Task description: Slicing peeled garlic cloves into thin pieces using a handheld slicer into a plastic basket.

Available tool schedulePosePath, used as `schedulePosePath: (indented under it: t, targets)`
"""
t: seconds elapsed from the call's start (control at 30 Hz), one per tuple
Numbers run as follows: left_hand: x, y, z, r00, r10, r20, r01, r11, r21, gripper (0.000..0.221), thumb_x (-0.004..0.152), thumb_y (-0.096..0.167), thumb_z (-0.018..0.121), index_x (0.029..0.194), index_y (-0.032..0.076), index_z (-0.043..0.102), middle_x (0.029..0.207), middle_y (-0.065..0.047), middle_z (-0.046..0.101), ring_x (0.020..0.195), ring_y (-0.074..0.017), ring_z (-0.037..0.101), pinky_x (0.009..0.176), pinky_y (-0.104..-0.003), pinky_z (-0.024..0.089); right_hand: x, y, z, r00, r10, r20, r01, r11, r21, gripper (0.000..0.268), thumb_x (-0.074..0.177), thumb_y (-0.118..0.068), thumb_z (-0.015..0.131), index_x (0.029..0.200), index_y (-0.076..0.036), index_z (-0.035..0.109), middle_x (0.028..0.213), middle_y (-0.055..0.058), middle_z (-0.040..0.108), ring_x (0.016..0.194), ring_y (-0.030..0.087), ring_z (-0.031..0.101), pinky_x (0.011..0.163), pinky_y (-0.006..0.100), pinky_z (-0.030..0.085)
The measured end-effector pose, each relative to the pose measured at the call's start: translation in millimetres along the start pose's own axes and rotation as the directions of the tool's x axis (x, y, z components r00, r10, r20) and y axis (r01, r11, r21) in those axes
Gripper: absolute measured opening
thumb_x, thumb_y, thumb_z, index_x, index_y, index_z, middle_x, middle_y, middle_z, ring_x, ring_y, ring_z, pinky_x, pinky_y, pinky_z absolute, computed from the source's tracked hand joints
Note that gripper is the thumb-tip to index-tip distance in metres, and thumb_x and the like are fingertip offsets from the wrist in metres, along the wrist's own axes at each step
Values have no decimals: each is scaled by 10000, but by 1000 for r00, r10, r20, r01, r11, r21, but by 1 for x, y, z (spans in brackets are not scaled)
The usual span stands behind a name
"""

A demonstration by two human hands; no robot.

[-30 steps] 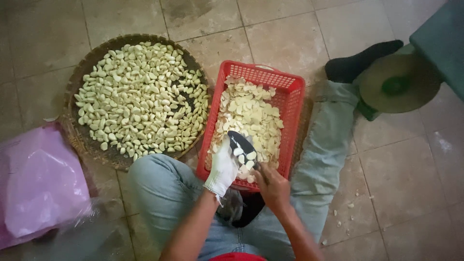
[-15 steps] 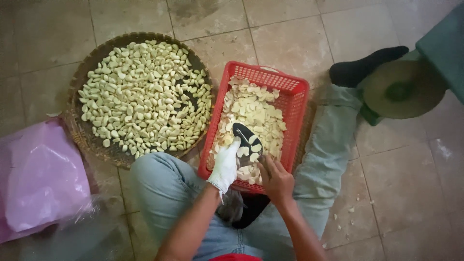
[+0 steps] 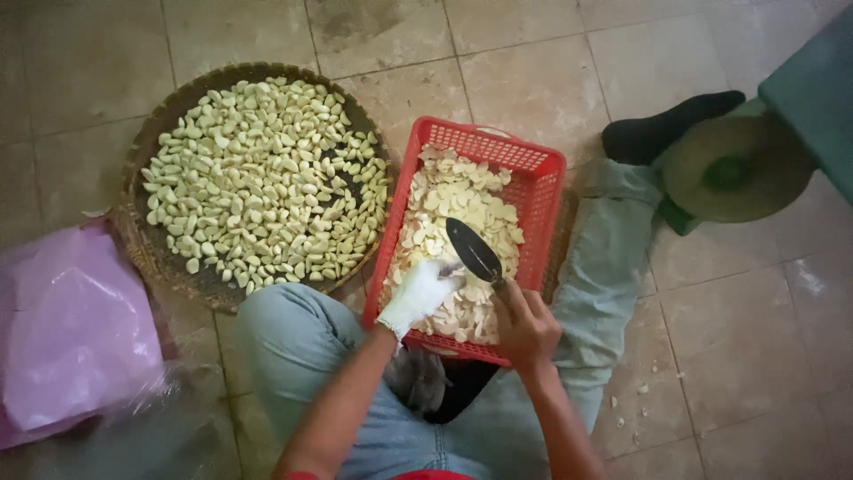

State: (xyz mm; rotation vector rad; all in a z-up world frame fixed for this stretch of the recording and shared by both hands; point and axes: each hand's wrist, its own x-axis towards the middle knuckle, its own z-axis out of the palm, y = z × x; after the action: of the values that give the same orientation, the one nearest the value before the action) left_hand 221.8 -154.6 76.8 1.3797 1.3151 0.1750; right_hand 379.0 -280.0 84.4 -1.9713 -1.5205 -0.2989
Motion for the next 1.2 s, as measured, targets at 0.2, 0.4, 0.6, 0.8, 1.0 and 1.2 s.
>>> schedulePosePath:
  t: [0.2, 0.4, 0.6, 0.8, 1.0, 1.2]
  targets:
    - [-30, 28, -8, 1000, -13, -16, 11, 993, -117, 517, 867, 476, 719, 1113, 22, 742, 1084, -193, 771, 1142, -370, 702, 983, -497, 534, -7, -1, 4, 1000, -9, 12, 8, 998, 54, 319, 847, -390, 855, 1108, -222, 779, 853, -50, 654, 717, 203, 707, 633, 329, 572]
    - [-18, -23, -21, 841, 529, -114, -480, 826, 295, 327, 936, 298, 682, 1170, 78, 740, 1090, -176, 771, 1093, -370, 720, 986, -460, 558, -17, 7, -1, 1000, 23, -8, -21, 990, 141, 339, 893, -256, 839, 1219, -173, 793, 875, 34, 668, 736, 291, 696, 659, 355, 551]
    - [-5, -55, -145, 674, 687, -274, -481, 688, 543, 244, 901, 140, 620, 1074, 28, 751, 1011, -144, 755, 842, -333, 702, 755, -416, 557, -43, 25, 1, 989, 137, 52, -143, 982, 127, 429, 851, -34, 875, 1268, -28, 775, 954, 161, 712, 714, 309, 638, 621, 404, 504]
    - [74, -133, -189, 940, 341, 9, -95, 238, 967, 191, 878, 107, 553, 910, 39, 729, 793, -168, 721, 665, -358, 696, 619, -494, 580, -41, 21, -4, 971, 205, 124, -222, 964, 146, 441, 855, -13, 882, 1279, 26, 765, 906, 160, 701, 655, 207, 598, 550, 323, 475]
    - [98, -153, -186, 890, 442, 107, -228, 229, 946, 263, 875, 189, 557, 823, 52, 775, 873, -171, 747, 735, -391, 703, 650, -508, 539, -43, 19, -5, 969, 220, 111, -237, 958, 164, 419, 864, -7, 839, 1274, 13, 754, 941, 144, 693, 697, 219, 596, 619, 330, 489]
    - [5, -48, -190, 963, 141, -231, 67, 702, 709, 210, 850, 179, 613, 1032, 91, 669, 978, -83, 752, 869, -375, 711, 792, -479, 559, -36, 11, -16, 920, 354, 169, -390, 875, 288, 391, 882, -45, 804, 1247, 73, 728, 837, 94, 671, 587, 150, 441, 547, 286, 383]
